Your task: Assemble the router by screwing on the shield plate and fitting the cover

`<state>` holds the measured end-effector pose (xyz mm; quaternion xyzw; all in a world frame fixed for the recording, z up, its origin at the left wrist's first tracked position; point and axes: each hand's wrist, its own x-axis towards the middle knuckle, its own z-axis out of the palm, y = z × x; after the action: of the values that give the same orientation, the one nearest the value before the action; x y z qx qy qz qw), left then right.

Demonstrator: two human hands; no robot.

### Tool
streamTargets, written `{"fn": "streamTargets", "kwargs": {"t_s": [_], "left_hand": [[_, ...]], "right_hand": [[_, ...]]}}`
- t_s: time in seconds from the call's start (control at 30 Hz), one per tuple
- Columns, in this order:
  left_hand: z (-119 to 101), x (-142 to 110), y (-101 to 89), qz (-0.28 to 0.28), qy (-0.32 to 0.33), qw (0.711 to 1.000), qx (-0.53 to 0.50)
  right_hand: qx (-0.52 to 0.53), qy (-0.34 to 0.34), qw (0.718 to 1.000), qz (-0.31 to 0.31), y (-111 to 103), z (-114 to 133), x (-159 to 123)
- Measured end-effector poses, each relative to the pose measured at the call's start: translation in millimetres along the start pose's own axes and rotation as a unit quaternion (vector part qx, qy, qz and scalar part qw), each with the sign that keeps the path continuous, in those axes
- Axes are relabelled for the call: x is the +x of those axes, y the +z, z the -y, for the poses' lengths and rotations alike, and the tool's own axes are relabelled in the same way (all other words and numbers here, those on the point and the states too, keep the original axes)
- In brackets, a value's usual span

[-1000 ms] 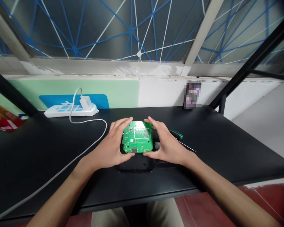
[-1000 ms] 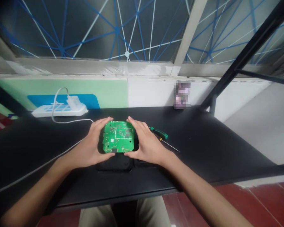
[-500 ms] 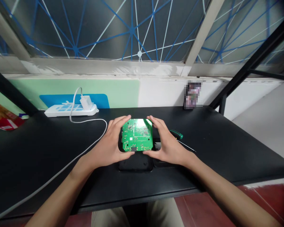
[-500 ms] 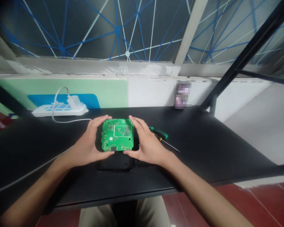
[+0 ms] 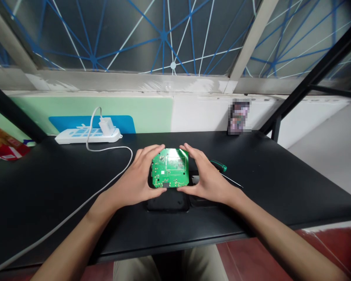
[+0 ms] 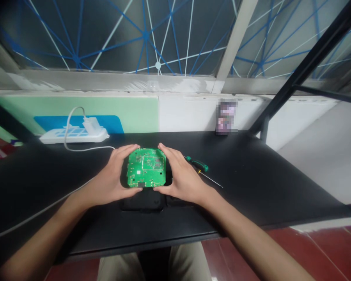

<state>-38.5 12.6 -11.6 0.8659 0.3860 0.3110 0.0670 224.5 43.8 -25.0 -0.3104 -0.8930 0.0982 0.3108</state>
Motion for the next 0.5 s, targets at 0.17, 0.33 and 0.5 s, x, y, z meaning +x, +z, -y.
{"fn": "streamTargets", "kwargs": {"t_s": [0.17,0.33,0.5], "left_hand": [[0.6,-0.2,0.7,0.016,-0.01,1.0,0.019],[-0.2,1.3,0.6,0.02,-0.008,0.999,0.023],[-0.3,1.1,0.5,0.025,-0.006,0.999,0.031]], "right_hand": [[0.002,-0.003,1.0,-0.004,-0.9,0.7,0.8],[0.0,-0.001,1.0,-0.003,-0.9,1.1,0.5],[0.004,0.001,1.0,-0.001,-0.7,1.1,0.0]]}}
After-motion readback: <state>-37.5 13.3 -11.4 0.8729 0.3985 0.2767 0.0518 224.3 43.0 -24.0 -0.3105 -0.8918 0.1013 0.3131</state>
